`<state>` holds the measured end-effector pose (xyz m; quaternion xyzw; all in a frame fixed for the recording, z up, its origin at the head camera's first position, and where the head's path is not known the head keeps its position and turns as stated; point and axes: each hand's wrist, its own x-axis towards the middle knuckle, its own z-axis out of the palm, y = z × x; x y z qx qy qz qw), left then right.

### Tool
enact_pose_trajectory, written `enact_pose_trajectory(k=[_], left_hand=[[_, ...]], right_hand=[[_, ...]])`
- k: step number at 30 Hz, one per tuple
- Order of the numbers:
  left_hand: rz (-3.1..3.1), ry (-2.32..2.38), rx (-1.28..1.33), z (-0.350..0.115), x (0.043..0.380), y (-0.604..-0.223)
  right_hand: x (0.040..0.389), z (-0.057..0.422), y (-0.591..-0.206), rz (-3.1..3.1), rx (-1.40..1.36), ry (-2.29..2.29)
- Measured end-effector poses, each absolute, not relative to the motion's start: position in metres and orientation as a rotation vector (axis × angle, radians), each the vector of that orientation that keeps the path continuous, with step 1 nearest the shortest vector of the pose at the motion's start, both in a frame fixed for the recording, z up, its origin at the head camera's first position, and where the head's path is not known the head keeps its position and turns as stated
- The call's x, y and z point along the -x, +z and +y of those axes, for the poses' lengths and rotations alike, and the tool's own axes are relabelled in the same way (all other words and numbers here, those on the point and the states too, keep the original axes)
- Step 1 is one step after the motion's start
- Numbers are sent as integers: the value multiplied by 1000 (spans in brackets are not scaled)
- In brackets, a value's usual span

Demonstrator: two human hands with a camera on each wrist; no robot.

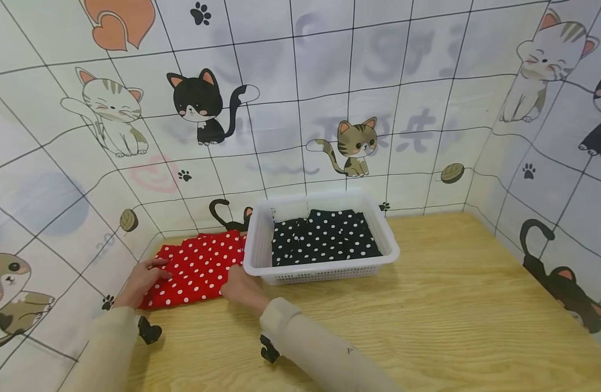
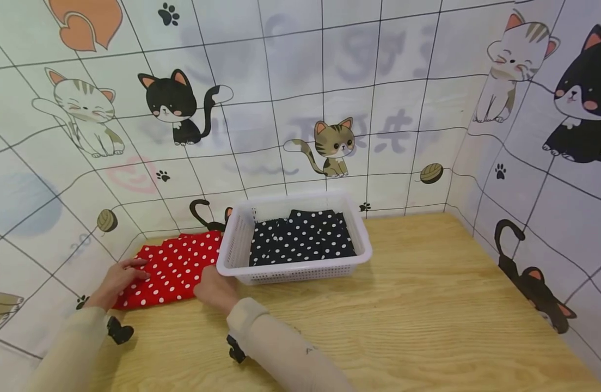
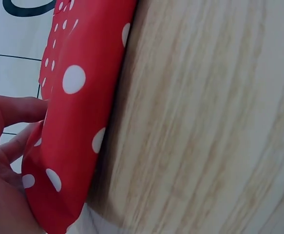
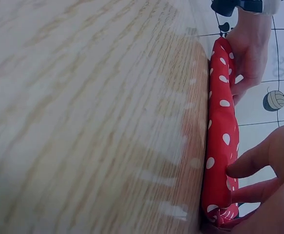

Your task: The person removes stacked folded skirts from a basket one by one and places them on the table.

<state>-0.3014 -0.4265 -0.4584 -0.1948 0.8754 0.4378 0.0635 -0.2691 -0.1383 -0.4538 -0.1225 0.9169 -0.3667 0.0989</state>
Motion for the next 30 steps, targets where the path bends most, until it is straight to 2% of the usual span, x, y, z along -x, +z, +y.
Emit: enact_pose_trajectory(k=[10,19,30], left_hand=[[2763,1250,703,-416,301,-451],[2901,1201,757,-399,302,-440],[3032,1399,704,-362,306,-415]], right_hand=[[267,-132,-450,2680,415,-1056],[254,-136,-433,2838,708,-548],[236,-122,-391,2850,889,-929]])
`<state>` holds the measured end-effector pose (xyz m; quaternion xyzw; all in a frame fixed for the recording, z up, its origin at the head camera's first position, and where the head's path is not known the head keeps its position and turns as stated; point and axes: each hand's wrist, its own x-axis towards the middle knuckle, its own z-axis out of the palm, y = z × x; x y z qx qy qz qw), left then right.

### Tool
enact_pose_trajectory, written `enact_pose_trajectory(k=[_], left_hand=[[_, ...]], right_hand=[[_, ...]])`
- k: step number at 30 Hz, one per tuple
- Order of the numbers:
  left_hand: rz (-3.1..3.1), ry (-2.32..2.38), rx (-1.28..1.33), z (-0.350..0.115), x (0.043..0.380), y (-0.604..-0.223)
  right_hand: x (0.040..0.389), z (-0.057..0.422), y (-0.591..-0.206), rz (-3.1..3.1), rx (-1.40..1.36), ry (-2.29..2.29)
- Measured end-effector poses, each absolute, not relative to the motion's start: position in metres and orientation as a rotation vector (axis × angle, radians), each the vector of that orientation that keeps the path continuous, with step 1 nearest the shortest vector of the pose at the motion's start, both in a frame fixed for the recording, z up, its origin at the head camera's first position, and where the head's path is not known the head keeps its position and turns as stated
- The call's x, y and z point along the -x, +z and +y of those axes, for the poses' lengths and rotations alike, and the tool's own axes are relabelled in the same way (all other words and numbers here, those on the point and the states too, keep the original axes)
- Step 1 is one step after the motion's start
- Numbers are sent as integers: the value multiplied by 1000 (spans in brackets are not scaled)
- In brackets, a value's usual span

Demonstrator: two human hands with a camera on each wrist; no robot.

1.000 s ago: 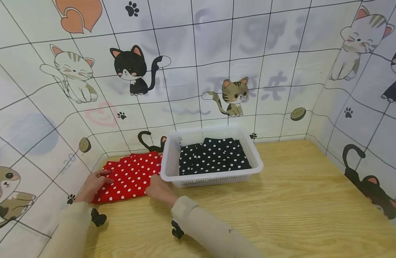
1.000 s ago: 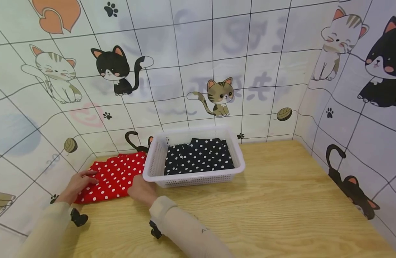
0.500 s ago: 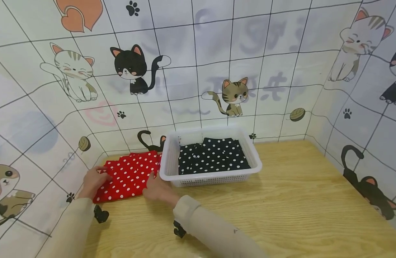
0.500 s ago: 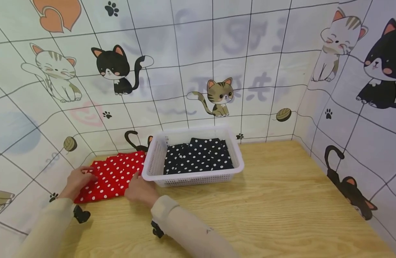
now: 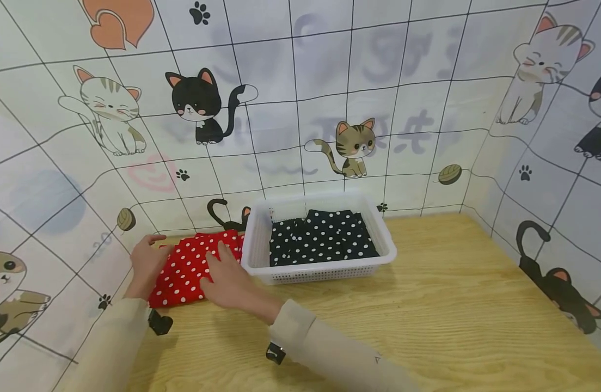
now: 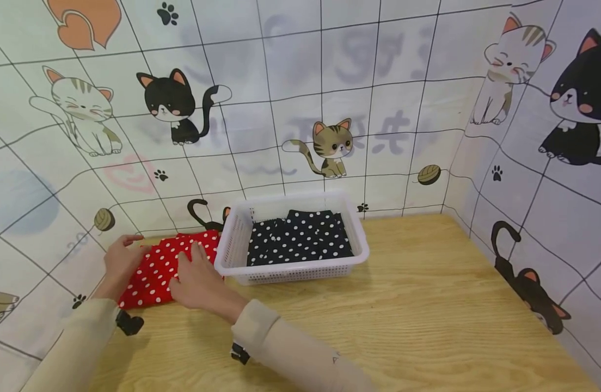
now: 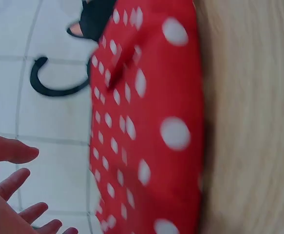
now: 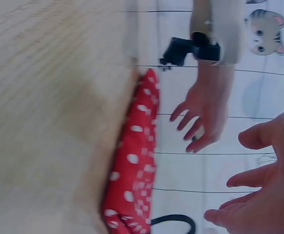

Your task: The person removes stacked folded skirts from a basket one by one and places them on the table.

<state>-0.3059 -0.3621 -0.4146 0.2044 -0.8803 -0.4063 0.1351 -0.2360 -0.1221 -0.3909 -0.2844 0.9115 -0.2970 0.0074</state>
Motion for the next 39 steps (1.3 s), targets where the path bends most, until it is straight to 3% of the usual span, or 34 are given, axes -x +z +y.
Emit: enact_pose_trajectory(k=[9,25,39], left_hand=[[-2465,-1313,-392,-305,300,-380],[-2397,-1631,-31,-222,270,-361],[-2374,-1826,73,-156,270,-369]], right_hand=[[240,-68,-354,2864,1019,-1319],[278,72,-349,2953,665,-1577],[300,139,-370,2947,272,-1452]])
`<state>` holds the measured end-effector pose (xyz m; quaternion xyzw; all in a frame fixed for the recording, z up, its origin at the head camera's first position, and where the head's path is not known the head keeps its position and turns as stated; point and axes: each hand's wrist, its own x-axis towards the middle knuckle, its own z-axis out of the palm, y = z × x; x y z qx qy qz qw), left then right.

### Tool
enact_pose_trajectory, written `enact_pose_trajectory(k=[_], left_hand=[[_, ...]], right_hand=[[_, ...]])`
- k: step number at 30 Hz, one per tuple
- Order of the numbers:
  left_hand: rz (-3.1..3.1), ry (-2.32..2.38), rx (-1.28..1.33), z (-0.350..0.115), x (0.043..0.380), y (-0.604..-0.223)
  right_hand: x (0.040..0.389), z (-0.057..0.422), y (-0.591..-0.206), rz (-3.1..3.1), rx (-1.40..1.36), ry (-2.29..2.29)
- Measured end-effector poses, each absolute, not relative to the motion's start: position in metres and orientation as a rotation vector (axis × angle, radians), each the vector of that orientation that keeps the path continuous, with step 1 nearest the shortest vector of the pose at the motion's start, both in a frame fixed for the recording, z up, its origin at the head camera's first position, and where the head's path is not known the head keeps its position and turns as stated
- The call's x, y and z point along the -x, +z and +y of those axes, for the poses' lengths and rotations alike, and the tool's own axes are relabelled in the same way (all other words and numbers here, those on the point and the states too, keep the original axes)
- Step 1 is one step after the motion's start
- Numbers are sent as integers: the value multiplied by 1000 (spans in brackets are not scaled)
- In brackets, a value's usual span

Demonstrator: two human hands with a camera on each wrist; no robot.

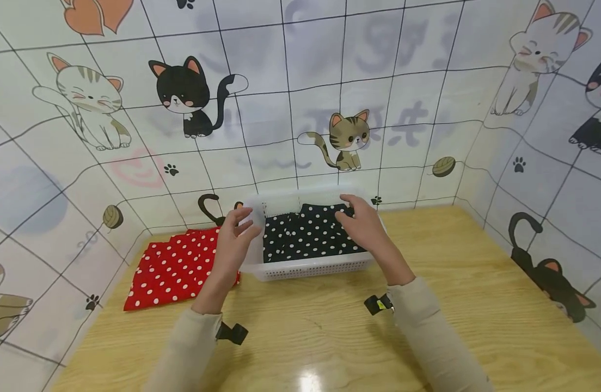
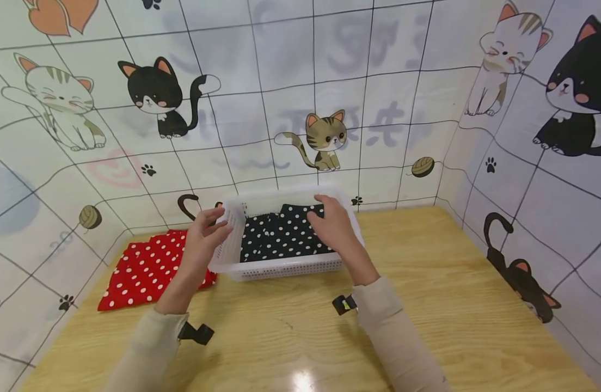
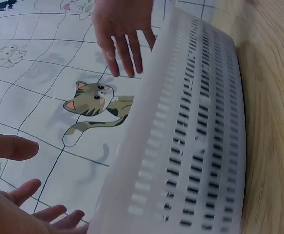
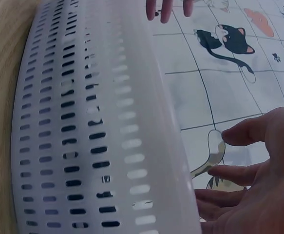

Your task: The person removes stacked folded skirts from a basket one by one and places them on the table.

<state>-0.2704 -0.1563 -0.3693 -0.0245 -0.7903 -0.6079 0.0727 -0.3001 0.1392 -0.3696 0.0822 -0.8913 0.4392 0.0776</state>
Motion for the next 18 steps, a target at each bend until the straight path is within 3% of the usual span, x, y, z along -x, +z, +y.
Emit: enact_pose_trajectory(k=[18], left_hand=[[-2796,-1928,-178,-135,310,-383]], right_hand=[[315,148,-380,-2915,-82,1581]])
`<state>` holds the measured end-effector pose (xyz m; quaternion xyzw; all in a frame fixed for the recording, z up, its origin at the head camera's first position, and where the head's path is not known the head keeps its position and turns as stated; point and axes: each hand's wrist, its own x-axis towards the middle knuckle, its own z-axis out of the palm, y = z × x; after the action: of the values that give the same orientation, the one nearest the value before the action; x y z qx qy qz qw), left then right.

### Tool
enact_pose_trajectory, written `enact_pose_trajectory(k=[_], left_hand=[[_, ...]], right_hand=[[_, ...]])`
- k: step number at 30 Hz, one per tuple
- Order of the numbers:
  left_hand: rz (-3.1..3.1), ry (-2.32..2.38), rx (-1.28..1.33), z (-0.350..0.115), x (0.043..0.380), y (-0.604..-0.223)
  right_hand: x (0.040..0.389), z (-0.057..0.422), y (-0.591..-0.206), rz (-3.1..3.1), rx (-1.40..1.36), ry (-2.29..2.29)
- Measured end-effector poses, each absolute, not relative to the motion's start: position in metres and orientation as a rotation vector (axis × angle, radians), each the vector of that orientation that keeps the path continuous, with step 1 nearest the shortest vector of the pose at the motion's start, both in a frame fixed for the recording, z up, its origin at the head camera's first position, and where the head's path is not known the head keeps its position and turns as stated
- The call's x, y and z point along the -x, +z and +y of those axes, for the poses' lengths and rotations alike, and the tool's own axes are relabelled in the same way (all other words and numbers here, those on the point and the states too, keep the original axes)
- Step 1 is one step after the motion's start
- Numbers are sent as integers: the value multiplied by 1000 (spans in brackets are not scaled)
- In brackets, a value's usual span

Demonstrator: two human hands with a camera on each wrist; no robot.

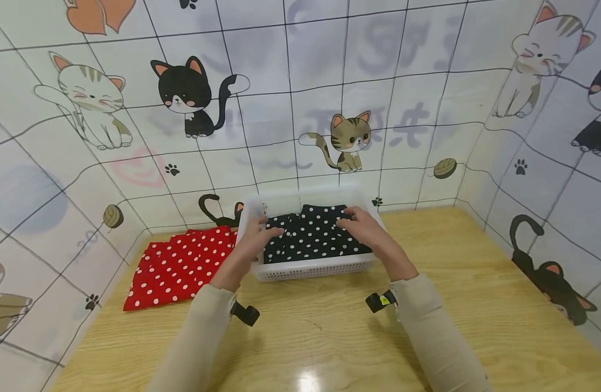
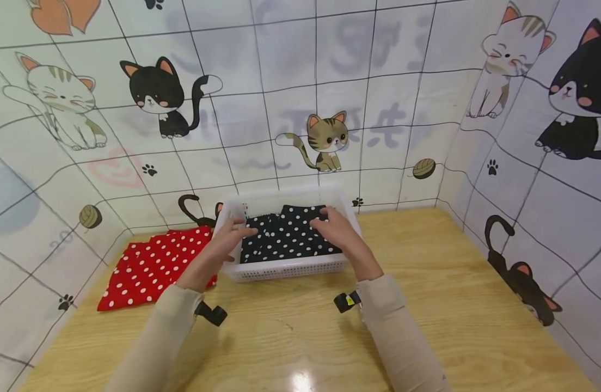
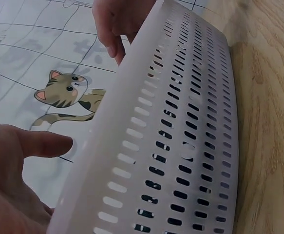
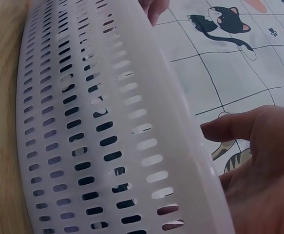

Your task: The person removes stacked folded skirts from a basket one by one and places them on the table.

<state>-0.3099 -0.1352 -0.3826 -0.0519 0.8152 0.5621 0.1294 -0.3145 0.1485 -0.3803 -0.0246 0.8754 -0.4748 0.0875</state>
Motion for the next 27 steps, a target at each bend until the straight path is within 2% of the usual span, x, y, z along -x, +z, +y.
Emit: enact_pose_trajectory(k=[18,27], left_hand=[[2163,1656,252,-135,322,-391],[2285,1521,171,-131,321,-390]], right_hand=[[315,152,-389,2606,49,-1370],[316,148,-391,2655,100,-1305]])
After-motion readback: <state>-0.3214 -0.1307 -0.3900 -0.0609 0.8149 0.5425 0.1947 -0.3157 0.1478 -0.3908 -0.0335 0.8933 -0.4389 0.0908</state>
